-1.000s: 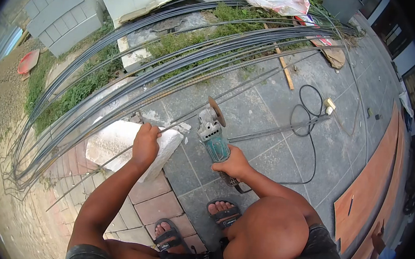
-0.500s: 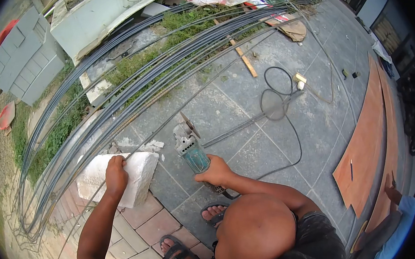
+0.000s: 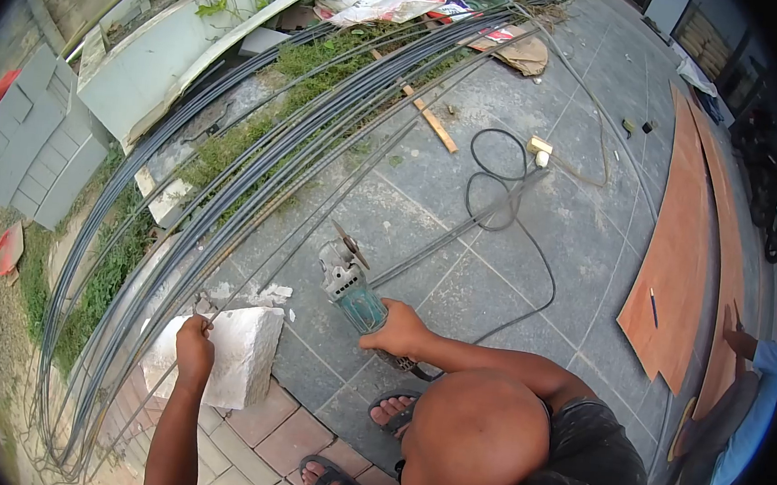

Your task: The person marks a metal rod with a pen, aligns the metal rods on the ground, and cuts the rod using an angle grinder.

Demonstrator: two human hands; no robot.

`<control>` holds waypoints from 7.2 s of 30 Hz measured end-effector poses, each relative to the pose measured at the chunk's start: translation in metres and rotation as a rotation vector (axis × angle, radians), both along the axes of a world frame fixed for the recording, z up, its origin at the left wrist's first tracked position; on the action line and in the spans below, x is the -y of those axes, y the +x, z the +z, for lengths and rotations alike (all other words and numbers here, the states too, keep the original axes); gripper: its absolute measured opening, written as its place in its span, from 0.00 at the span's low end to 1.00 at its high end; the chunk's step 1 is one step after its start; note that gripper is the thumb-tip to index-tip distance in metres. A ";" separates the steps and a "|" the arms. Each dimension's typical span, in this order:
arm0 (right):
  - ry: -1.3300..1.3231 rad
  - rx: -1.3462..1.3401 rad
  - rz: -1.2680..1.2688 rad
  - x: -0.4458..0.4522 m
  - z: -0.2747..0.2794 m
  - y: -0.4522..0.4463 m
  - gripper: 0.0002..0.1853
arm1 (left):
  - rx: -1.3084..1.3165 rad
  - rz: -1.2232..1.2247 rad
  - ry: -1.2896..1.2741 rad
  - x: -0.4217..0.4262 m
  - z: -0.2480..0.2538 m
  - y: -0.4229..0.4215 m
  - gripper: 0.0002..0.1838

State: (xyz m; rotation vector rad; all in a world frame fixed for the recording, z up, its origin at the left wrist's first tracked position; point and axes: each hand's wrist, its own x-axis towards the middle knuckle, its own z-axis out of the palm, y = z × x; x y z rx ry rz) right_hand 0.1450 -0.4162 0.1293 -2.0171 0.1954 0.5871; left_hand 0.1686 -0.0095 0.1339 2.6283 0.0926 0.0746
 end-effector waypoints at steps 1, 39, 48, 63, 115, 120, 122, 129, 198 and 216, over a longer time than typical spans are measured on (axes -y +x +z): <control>0.009 -0.004 0.005 0.000 0.000 0.000 0.47 | 0.004 -0.004 -0.002 0.000 -0.006 -0.003 0.08; 0.043 0.019 0.038 -0.002 0.007 0.000 0.38 | 0.054 -0.245 -0.085 0.032 -0.008 -0.008 0.11; 0.086 0.038 0.044 -0.011 0.001 0.005 0.40 | 0.062 -0.157 0.115 0.069 0.005 0.004 0.09; -0.003 0.064 0.118 -0.056 -0.008 0.026 0.50 | 0.373 -0.313 0.246 0.058 -0.021 0.010 0.04; -0.059 0.049 0.118 -0.103 -0.016 0.047 0.50 | 0.262 -0.335 0.027 0.035 -0.020 -0.007 0.26; -0.030 0.027 0.130 -0.101 -0.027 0.049 0.53 | 0.256 -0.331 0.033 0.035 -0.020 -0.006 0.26; -0.037 0.025 0.132 -0.102 -0.025 0.049 0.52 | 0.248 -0.328 0.027 0.035 -0.020 -0.006 0.26; -0.013 0.043 0.113 -0.101 -0.026 0.048 0.50 | 0.268 -0.335 0.040 0.034 -0.021 -0.006 0.26; 0.059 0.020 0.075 -0.101 -0.019 0.047 0.35 | 0.280 -0.288 -0.050 0.037 -0.023 -0.005 0.16; 0.059 -0.001 0.076 -0.101 -0.018 0.048 0.35 | 0.273 -0.287 -0.047 0.035 -0.026 -0.004 0.15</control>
